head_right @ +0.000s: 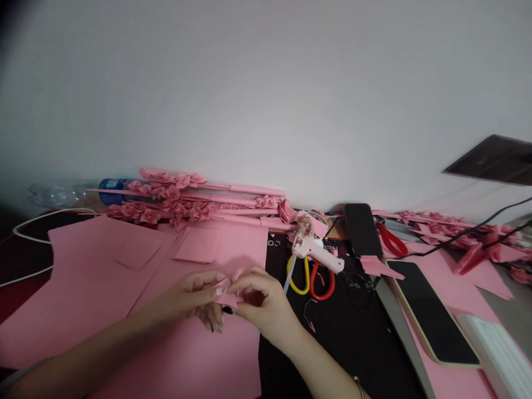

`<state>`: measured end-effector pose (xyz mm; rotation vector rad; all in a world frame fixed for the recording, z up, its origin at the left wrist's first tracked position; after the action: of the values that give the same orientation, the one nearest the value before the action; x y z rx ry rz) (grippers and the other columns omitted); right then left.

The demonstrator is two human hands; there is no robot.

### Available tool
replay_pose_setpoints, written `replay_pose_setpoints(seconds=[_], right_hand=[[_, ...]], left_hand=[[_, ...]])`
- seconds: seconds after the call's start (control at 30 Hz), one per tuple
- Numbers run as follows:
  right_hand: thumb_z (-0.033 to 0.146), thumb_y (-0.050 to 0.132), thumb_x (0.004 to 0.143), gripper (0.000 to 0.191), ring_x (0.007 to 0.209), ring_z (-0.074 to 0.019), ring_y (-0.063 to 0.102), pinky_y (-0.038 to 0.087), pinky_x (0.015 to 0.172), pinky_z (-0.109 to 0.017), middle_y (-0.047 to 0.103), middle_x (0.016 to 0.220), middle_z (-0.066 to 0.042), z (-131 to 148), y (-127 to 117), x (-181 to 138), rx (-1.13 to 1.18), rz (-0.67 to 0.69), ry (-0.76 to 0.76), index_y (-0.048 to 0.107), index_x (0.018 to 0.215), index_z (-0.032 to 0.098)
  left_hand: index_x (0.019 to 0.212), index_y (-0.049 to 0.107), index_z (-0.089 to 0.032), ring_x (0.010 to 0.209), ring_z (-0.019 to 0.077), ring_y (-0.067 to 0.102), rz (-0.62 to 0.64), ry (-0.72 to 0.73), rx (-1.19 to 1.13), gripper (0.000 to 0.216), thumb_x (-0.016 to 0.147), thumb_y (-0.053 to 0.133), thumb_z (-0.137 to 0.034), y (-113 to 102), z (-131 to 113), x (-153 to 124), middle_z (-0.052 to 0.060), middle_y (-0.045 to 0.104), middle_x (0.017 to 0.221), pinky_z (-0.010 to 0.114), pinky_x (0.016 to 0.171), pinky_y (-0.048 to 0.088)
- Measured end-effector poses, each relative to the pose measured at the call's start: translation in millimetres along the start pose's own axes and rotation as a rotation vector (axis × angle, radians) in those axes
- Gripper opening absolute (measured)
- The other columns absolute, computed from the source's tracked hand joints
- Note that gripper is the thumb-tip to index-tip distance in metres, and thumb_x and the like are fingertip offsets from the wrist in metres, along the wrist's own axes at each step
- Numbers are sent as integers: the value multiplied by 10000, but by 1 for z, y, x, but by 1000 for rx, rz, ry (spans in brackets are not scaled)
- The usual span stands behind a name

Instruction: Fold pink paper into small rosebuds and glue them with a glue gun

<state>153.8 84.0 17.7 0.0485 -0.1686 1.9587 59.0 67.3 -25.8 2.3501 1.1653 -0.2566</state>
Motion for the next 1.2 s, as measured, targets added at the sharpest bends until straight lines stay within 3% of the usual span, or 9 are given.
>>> replay_pose_setpoints(seconds=[0.13,0.37,0.6,0.8,1.2], right_hand=[[215,764,722,39,732,-154,523,406,632,-271,526,801,-14,0,1,1,14,4,32,730,733,200],[319,768,714,249,641,-139,486,376,607,-268,521,669,7,-2,0,2,-20,-33,62,608,594,170],[353,775,692,314,623,-140,455,348,588,-268,493,646,15,-7,-2,1,-70,-51,89,547,572,174],[375,684,790,286,657,-138,473,364,610,-264,507,701,3,-5,2,3,-30,-4,127,578,627,164],[195,581,828,191,725,-157,487,387,648,-273,483,780,-14,-2,-1,-1,-233,-100,66,499,656,189]], left_hand=[[931,571,-180,617,170,705,52,14,35,219,886,544,-392,7,-3,-1,4,728,653,235,580,507],[953,549,-167,670,170,710,19,5,114,280,891,532,-440,8,3,1,38,726,734,239,615,515],[936,580,-162,782,198,708,-22,-1,154,301,856,570,-452,6,3,1,41,694,801,257,650,526],[948,580,-163,781,192,719,-28,-13,122,216,827,599,-341,3,4,1,26,728,807,247,659,520],[1128,529,-180,733,205,717,-93,24,109,361,783,618,-231,-2,11,3,12,706,746,294,659,543]])
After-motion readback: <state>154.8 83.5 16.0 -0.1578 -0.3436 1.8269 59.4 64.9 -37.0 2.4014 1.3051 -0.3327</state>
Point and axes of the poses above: each hand's wrist, its own x-axis towards the middle knuckle, its own y-axis out of the palm, z = x × y, the point moved 10 cm from there along x, towards the middle knuckle
